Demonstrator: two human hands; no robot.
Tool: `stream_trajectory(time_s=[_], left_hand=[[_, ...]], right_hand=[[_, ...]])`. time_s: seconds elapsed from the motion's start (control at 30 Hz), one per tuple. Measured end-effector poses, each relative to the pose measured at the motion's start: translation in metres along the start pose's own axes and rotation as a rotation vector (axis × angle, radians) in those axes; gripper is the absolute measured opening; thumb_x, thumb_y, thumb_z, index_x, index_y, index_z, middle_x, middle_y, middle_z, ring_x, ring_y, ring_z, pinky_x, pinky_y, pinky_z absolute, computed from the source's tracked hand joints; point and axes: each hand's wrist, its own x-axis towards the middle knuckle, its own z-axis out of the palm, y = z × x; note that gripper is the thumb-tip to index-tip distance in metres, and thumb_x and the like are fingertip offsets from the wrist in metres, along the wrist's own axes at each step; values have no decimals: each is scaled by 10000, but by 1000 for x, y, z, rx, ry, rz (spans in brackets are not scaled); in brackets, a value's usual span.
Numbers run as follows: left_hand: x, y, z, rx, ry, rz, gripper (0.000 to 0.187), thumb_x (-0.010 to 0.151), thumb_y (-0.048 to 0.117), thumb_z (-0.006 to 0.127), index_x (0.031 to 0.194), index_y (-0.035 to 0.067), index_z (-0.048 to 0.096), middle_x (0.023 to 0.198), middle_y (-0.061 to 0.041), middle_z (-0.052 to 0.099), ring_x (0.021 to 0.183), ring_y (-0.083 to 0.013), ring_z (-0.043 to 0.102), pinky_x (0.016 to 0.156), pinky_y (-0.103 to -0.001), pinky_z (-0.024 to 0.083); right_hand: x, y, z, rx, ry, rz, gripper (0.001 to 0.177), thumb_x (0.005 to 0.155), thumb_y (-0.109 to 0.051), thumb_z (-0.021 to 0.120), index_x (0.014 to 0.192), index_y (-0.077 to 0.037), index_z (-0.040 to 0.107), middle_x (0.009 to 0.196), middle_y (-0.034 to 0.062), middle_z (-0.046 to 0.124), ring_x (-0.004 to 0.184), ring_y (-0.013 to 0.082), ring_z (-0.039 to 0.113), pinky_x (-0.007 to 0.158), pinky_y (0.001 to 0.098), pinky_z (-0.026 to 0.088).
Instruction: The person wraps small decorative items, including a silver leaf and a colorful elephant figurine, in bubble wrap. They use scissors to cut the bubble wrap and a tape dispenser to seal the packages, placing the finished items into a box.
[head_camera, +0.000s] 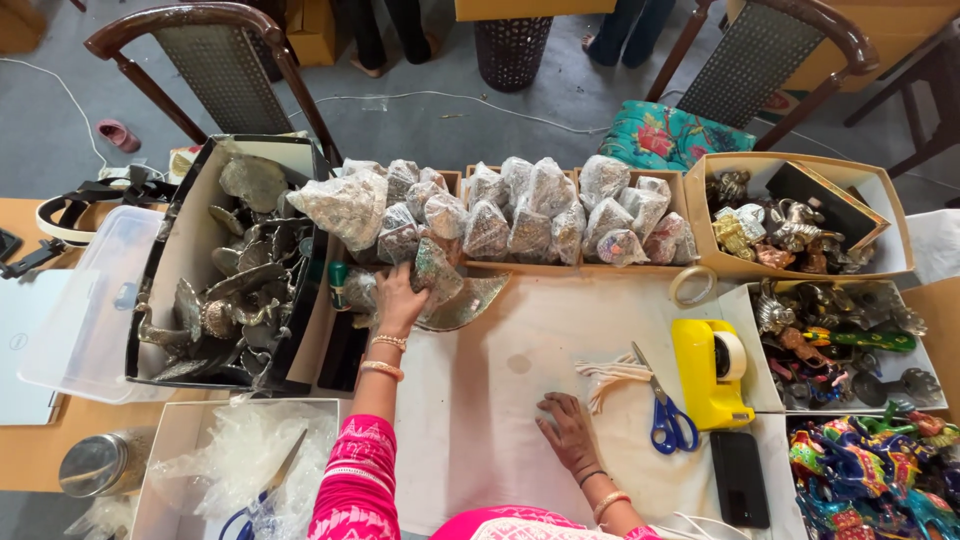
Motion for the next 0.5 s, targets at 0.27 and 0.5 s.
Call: stream_trajectory(time_s=[0.27,0.5], left_hand=[[-53,13,-9,-46,228,95,673,751,252,781,1349,75,527,1282,-148,569,1227,-374,473,1065,-552,394],[-188,20,61,-157,-18,364,508,899,157,671,1361,35,499,1397,-198,510,1282,-423,474,1088,-546,386]], right_hand=[[1,-2,0,-9,1,-8,231,858,-166,702,1062,-58,691,1213,129,619,1183,332,544,1020,427,446],[1,-2,2,-32,12,5,221,854,-143,711,1060,-65,691,1193,122,633,1171,329,554,1008,425,459]])
